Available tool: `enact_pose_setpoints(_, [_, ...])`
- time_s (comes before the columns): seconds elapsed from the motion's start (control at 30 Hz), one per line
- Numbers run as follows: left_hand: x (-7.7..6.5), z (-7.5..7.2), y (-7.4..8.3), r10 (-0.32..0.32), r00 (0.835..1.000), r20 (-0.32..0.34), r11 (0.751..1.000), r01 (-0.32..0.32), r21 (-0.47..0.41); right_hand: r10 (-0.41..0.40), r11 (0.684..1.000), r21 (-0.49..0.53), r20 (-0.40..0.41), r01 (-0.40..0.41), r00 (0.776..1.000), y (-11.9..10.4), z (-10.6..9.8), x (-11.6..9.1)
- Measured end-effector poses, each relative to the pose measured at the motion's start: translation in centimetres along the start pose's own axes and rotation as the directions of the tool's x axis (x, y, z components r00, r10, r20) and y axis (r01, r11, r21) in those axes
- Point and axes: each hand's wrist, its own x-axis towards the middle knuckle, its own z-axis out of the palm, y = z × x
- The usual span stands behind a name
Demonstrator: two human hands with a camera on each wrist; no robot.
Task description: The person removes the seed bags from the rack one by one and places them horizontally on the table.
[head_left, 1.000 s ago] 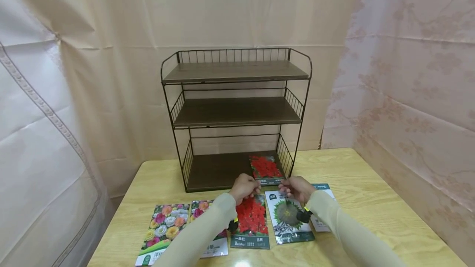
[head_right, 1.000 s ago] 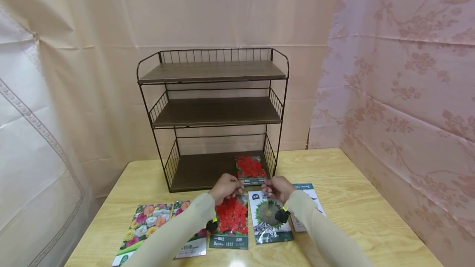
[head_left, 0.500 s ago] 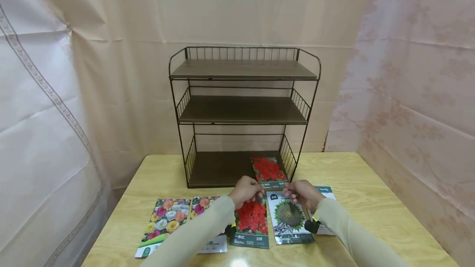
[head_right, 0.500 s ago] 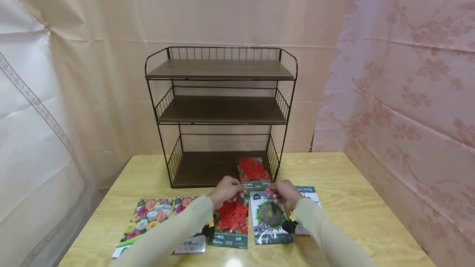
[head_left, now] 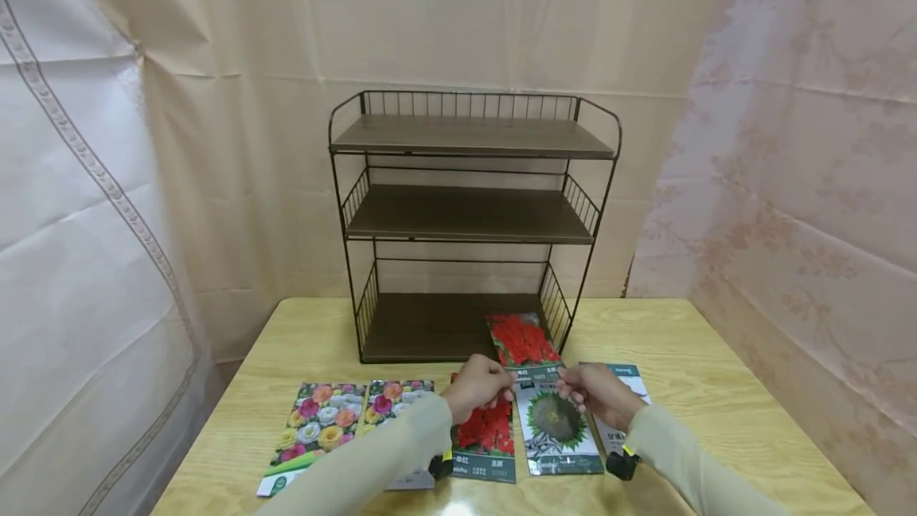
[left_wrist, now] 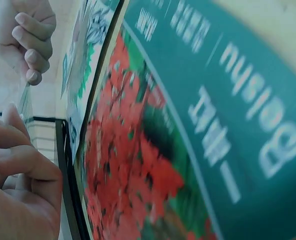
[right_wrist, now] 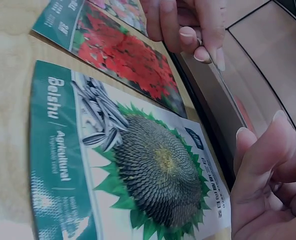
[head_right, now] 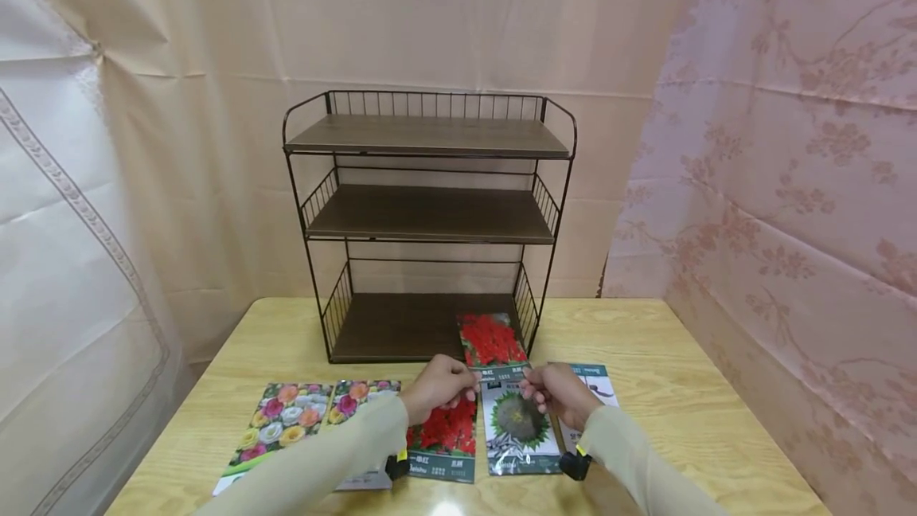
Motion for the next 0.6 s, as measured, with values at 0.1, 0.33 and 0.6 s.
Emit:
enact_pose_setpoints(0.1, [-0.4,0.2,-0.1,0.003,1.0,0.011,1.0,-0.003,-0.019,0.004,1.0,0.001,0.009,-0.004,1.0,0.1,-0.2,-0.4])
enact_pose_setpoints(0.33, [-1.2,0.5,-0.2,-0.001,1.0,0.026,1.0,0.001,-0.025,0.019,1.0,0.013,0.032,-0.019,0.999,0.0,-0.4,-1.4])
enact_pose_setpoints(0.6, [-2.1,1.0,-0.2,-0.022,0.999,0.045,0.999,0.024,-0.038,0.029,1.0,0.006,0.011,-0.029,1.0,0.3,-0.2,-2.7])
